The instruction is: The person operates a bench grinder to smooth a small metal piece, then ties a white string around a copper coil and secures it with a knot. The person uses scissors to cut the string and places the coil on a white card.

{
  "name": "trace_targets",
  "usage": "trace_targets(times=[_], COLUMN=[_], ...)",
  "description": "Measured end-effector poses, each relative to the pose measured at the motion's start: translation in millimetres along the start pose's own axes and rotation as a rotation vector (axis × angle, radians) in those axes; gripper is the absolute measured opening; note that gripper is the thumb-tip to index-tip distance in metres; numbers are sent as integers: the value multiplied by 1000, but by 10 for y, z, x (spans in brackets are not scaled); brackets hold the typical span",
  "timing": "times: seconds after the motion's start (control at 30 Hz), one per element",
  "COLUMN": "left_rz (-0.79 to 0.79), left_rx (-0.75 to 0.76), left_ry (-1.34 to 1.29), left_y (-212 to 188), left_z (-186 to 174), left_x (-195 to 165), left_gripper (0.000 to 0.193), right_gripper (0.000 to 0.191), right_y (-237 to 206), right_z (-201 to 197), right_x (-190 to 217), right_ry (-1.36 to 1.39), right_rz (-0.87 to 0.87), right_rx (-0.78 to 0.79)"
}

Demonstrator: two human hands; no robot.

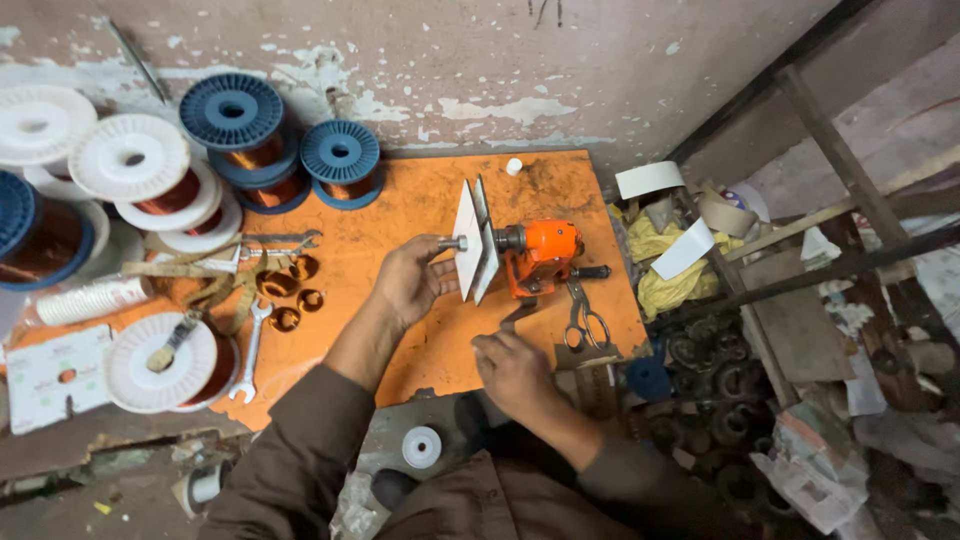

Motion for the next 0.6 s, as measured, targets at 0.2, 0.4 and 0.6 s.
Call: trace_targets(times=[0.2,0.4,0.6], left_rz=[-27,496,466], left_rx=[-311,-429,-656], left_ry=[213,779,679], left_y=[-728,-1170,-1139], left_z=[101,-124,-344], left_x=[811,1165,1607], left_gripper=[32,25,22], right_gripper=[11,45,55], right_y=[-220,263,743], right_z=[517,-991,-867], right_x=[-837,-1553,-2040], right_ry=[260,-155,-368], right_rz=[92,-119,-103], right_rx=[374,-261,457])
Point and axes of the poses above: each hand's wrist, its own y-axis towards the middle knuckle, its own z-axis out of the palm, x = y × z, the point moved 8 cm from there along y, towards the middle knuckle, and after that the axes turned 9 degrees about y, right-handed, at the moved point
